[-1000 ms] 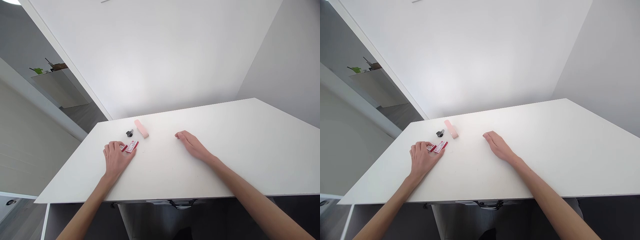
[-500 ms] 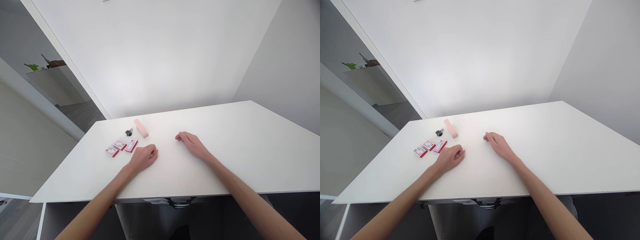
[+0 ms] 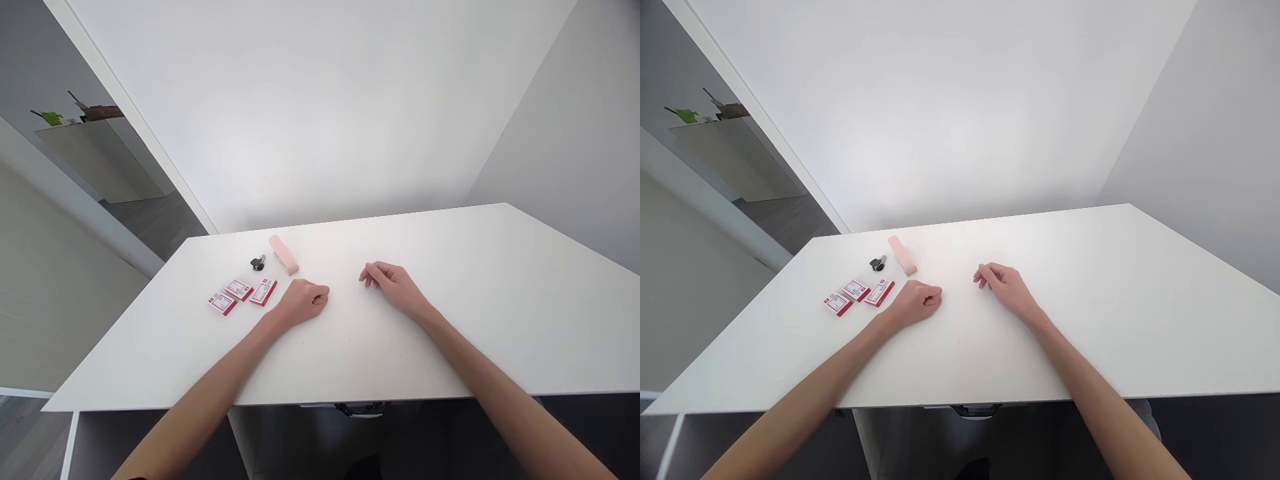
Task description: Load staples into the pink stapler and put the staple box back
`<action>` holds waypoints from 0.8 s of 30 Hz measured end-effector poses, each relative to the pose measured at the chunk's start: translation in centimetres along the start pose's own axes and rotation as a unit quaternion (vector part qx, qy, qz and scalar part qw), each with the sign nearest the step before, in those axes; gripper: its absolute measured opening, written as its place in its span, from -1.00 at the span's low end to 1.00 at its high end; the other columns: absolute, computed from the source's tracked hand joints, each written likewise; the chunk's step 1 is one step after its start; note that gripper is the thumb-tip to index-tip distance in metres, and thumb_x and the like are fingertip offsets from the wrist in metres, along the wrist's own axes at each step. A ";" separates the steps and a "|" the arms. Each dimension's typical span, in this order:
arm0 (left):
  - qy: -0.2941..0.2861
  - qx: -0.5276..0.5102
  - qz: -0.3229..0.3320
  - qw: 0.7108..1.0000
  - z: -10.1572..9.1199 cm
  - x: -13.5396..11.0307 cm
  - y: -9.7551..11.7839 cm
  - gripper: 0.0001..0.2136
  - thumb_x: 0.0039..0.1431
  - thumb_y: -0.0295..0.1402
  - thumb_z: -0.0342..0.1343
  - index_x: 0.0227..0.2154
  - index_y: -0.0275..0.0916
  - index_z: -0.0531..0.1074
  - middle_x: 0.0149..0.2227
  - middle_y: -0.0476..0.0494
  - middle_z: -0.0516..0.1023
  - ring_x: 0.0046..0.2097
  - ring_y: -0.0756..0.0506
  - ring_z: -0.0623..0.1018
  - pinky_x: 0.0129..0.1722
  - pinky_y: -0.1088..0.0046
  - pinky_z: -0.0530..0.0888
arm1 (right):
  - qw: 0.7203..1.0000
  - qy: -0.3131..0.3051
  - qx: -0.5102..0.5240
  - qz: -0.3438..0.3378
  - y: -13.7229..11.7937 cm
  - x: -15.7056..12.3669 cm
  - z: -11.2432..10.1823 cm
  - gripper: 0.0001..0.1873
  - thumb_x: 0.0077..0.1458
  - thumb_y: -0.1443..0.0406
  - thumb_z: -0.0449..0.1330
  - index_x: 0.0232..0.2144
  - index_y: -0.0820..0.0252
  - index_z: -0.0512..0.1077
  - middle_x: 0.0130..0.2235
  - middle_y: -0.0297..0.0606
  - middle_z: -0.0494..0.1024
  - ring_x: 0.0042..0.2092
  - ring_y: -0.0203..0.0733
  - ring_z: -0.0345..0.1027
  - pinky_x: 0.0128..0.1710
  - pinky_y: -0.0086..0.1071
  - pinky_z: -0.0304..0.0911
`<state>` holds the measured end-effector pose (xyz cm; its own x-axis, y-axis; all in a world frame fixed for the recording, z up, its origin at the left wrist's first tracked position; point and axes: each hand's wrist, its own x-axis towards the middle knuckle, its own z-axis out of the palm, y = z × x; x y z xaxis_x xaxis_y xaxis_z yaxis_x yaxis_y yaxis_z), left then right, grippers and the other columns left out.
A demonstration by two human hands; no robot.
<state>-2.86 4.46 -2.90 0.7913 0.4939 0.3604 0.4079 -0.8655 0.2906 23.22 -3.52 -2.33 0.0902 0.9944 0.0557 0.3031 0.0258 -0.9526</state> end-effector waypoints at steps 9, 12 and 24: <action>-0.016 -0.030 0.009 0.999 -0.4 0.1 0.6 -0.65 0.19 -0.51 -0.06 -0.51 -0.15 -0.16 -0.54 0.08 -0.19 -0.46 -0.02 -0.11 -0.46 0.34 -0.08 | 0.997 0.032 0.064 0.027 -0.2 0.0 -0.4 -0.42 0.26 -0.22 0.17 -0.47 0.12 0.44 -0.45 -0.33 0.46 -0.44 -0.26 0.22 -0.39 -0.34 0.15; -0.023 -0.023 0.015 0.999 -0.2 0.1 0.5 -0.68 0.09 -0.56 -0.10 -0.51 -0.15 -0.18 -0.53 0.06 -0.20 -0.45 -0.03 -0.12 -0.44 0.32 -0.11 | 0.997 0.056 0.057 0.023 0.1 0.0 -0.6 -0.41 0.26 -0.20 0.19 -0.54 0.10 0.31 -0.51 -0.37 0.34 -0.48 -0.28 0.12 -0.45 -0.33 0.07; -0.022 -0.014 0.017 1.000 0.0 0.1 0.4 -0.71 0.04 -0.55 -0.12 -0.51 -0.16 -0.18 -0.52 0.05 -0.21 -0.44 -0.04 -0.14 -0.42 0.30 -0.12 | 0.985 0.163 -0.050 0.002 1.2 -0.1 -1.2 -0.45 0.22 0.03 0.16 -0.54 0.07 -0.10 -0.52 -0.43 -0.07 -0.46 -0.28 -0.23 -0.50 -0.31 -0.21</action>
<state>-2.60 4.15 -2.71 0.8243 0.4593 0.3310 0.3673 -0.8788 0.3045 24.76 -3.75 -3.15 0.3855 0.9085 0.1613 0.3931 -0.0036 -0.9195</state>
